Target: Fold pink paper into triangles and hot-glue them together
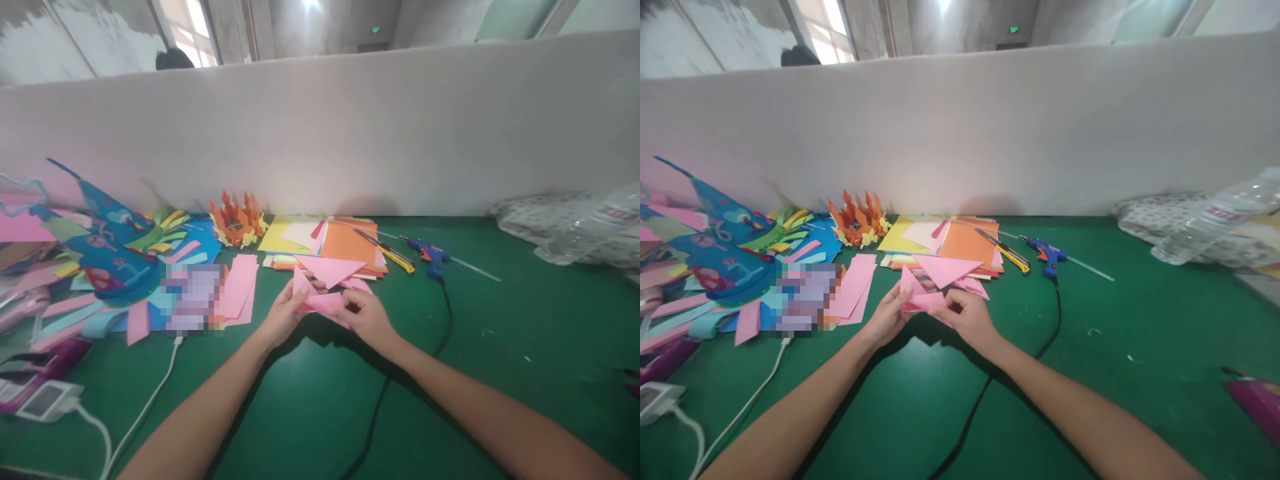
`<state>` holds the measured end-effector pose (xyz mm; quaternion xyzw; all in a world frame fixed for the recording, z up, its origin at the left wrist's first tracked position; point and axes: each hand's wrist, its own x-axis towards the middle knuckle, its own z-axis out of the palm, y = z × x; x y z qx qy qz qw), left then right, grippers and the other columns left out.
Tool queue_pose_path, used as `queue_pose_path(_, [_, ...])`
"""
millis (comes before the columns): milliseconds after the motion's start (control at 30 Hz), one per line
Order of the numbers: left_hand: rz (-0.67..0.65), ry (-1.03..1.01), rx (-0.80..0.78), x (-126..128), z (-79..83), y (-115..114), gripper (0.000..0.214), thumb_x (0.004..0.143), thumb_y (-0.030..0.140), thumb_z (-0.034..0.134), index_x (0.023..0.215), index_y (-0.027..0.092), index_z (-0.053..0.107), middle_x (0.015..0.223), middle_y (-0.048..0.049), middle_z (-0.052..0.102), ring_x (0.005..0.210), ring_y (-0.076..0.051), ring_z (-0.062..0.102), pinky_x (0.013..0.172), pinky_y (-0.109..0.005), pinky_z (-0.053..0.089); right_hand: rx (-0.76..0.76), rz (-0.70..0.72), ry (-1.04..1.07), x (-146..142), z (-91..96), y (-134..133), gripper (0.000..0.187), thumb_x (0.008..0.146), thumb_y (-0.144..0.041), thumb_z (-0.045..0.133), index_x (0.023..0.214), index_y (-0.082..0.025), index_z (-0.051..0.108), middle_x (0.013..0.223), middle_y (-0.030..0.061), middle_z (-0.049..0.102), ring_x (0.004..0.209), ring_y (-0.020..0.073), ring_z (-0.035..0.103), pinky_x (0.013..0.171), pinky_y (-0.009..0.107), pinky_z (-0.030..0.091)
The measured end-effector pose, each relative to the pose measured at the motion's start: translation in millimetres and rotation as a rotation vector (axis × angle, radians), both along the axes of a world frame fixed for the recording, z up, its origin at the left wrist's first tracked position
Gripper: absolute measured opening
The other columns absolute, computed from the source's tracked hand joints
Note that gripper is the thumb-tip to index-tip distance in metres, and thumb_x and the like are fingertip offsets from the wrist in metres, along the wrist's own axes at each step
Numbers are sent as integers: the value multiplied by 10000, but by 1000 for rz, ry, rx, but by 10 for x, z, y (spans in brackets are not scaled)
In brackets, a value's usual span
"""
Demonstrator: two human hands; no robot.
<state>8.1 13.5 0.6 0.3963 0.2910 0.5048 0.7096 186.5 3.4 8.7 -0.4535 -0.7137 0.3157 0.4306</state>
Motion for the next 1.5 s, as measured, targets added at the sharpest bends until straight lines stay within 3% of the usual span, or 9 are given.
queue_pose_path(200, [-106,112,-57,-129,-29,-6,565,657,300,785,1134,198,501,1030,-60,645,812,-169,628,722,-277,499,-180,-100,184,117,-63,82,456,775,-576,547,582,-191,397,551,-50,373,514,89,357,468,207,303])
queue_pose_path(367, [-5,198,-83,-187,-16,-31,611,644,319,782,1132,169,446,976,-75,640,757,-169,633,709,-308,510,-278,-134,158,227,-187,159,409,755,-580,557,695,-177,517,574,-36,490,490,98,404,448,212,317])
queue_pose_path(533, [127,293,1,-205,-1,3,811,630,299,773,1278,259,286,878,0,618,679,-141,617,630,-285,512,-219,-153,54,241,-255,205,343,770,-512,574,694,-180,537,530,-45,481,472,103,425,455,217,327])
queue_pose_path(700, [131,548,108,-283,-40,65,372,648,323,735,973,178,625,974,-44,642,782,-143,600,687,-243,471,-147,-82,57,236,-246,192,375,831,-470,514,1070,-185,565,755,10,615,659,152,567,625,260,448])
queue_pose_path(800, [93,631,110,-343,-77,97,309,655,365,725,890,167,694,949,-62,674,789,-159,600,696,-257,461,-144,-34,12,240,-201,179,451,880,-490,435,1222,-209,522,905,43,648,786,181,598,725,306,477])
queue_pose_path(1067, [31,693,124,-408,-90,118,305,681,398,697,878,166,708,898,-55,680,758,-151,586,682,-252,452,-250,156,82,263,-118,222,517,902,-575,339,1107,-221,655,1179,69,630,1175,241,504,1048,425,330])
queue_pose_path(1167, [69,698,112,-382,-60,108,302,677,386,700,877,160,702,908,-58,674,783,-166,592,704,-268,454,-221,73,163,252,-139,210,497,891,-561,390,1203,-231,593,1249,71,586,1222,233,463,1052,421,327])
queue_pose_path(1333, [176,637,160,-335,-33,107,248,629,337,742,818,180,702,970,-52,673,950,-198,583,879,-297,415,-204,-59,232,240,-205,182,395,899,-432,417,1183,-213,583,1196,89,606,1046,220,584,850,367,499])
queue_pose_path(1500, [306,556,21,-352,-61,132,369,605,377,756,885,167,641,870,-31,653,749,-160,599,701,-268,458,-75,67,115,213,-222,149,413,844,-204,445,1246,-245,529,1203,56,595,1076,186,574,923,355,475])
